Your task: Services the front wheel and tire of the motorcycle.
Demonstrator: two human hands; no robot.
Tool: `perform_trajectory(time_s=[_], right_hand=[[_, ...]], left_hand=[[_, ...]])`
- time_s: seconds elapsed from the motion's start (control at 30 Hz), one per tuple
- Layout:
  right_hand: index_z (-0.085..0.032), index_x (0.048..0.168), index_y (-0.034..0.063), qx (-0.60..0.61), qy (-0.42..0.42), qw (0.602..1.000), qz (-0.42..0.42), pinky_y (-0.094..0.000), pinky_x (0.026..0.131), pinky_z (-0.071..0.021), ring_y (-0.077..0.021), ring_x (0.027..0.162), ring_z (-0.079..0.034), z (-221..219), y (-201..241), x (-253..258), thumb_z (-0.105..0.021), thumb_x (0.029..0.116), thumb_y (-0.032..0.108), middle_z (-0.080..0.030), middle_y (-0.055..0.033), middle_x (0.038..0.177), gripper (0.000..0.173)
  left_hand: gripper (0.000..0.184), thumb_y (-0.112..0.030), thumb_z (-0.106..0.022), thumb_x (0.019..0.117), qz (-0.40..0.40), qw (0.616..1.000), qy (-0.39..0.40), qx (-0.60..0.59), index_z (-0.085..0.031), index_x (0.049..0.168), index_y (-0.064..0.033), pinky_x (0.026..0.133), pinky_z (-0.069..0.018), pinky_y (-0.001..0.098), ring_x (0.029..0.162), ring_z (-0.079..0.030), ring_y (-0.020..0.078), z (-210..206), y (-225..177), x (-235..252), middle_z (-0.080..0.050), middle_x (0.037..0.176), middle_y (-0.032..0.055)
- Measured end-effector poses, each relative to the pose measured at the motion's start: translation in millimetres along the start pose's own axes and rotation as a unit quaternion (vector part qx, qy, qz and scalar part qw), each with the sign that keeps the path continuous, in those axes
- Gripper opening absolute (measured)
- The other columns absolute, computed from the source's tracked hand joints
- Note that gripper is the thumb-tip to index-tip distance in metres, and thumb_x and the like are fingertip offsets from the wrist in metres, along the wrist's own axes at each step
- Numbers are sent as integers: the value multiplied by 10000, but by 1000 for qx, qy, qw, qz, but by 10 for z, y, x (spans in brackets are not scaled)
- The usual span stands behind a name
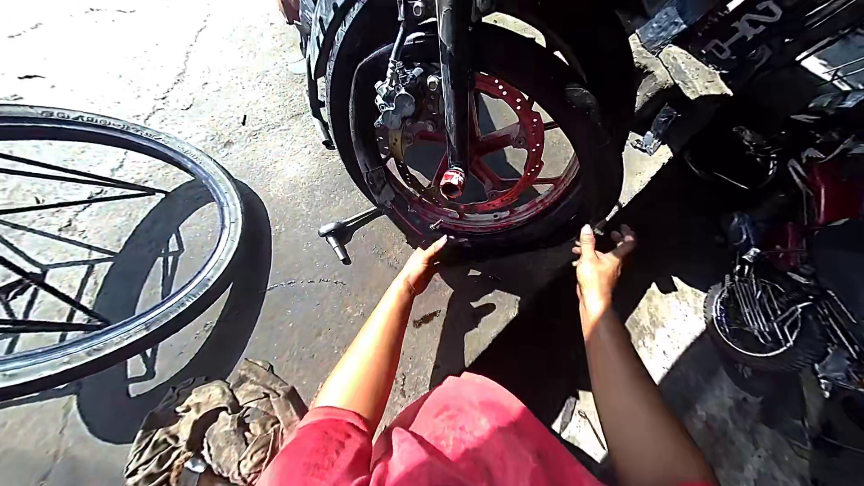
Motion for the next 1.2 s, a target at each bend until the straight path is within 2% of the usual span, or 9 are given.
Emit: perform_trajectory(time_s=[0.13,0.27,0.37,0.5,0.63,0.77,0.93,1.03,1.2], right_hand=[[-304,1529,16,46,99,991,-75,-338,526,-590,-175,581,-647,-276,-63,152,-549,1080,307,-613,-188,1153,588],[-369,1544,-42,-85,-56,994,43,-415,1152,-426,-272,1330,-567,132,488,58,-642,1016,334,-537,-247,1470,703],[-376,1561,-18,-138,-51,965,217,-469,1179,-401,-360,1381,-531,266,1194,140,-628,1018,255,-530,-268,1481,658],[-480,1551,184,-304,-23,896,323,-657,856,-518,-489,1055,-672,-81,2159,202,-547,1053,348,-656,-269,1264,529],[-353,1616,245,-364,76,850,373,-656,818,-526,-534,1071,-633,-688,2523,299,-538,1009,198,-456,-338,1474,637],[-597,1442,156,-284,56,834,470,-517,883,-569,-373,1162,-645,-524,2024,-361,-522,1038,214,-560,-175,1447,416],[-352,1605,145,-347,469,812,26,-470,991,-548,-266,1210,-646,-704,282,-745,-566,1041,462,-442,-149,1582,682],[-394,1572,138,-289,447,846,-39,-418,784,-624,-264,939,-719,-763,-30,-723,-604,1041,364,-485,-195,1497,614],[-676,1291,44,-332,321,883,82,-477,1022,-514,-314,1175,-640,-801,142,-673,-627,1023,271,-615,-196,1329,355]], left_hand=[[566,-490,-465,1071,-73,974,-210,-51,-451,1485,-104,893,-581,479,1096,-683,283,737,-271,18,-681,1239,161],[478,-426,-540,1062,-91,954,-286,-18,-612,1264,1,822,-607,434,931,-716,235,975,-171,-76,-718,1039,156],[571,-503,-483,1066,44,970,-241,1,-588,1312,1,862,-589,484,1013,-700,289,845,446,-237,-701,1124,191],[608,-517,-364,1096,162,982,-94,34,-536,1381,-9,897,-590,425,1019,-716,257,185,1246,-532,-717,1155,175],[607,-468,-365,1107,145,978,68,133,-554,1359,50,998,-554,414,1124,-690,221,-502,1541,-681,-693,1241,178],[746,-555,-337,1087,70,903,146,397,-712,999,84,1006,-477,557,1110,-667,341,-797,1106,-570,-706,1094,255],[679,-541,-480,1047,2,827,187,531,-680,1116,105,1069,-420,622,1217,-610,428,-910,651,-275,-662,1191,312],[555,-398,-437,1070,8,738,203,644,-675,1074,104,1011,-442,639,1186,-621,451,-974,509,-109,-668,1160,310],[518,-398,-514,1040,43,671,121,730,-623,1297,39,998,-444,675,1272,-571,472,-957,679,113,-614,1335,292]])
Point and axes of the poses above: each hand's wrist, its own x-axis towards the middle knuckle, its own z-axis out of the back of the hand, y = z × x, the point moved 7 cm from there along x, towards the middle knuckle
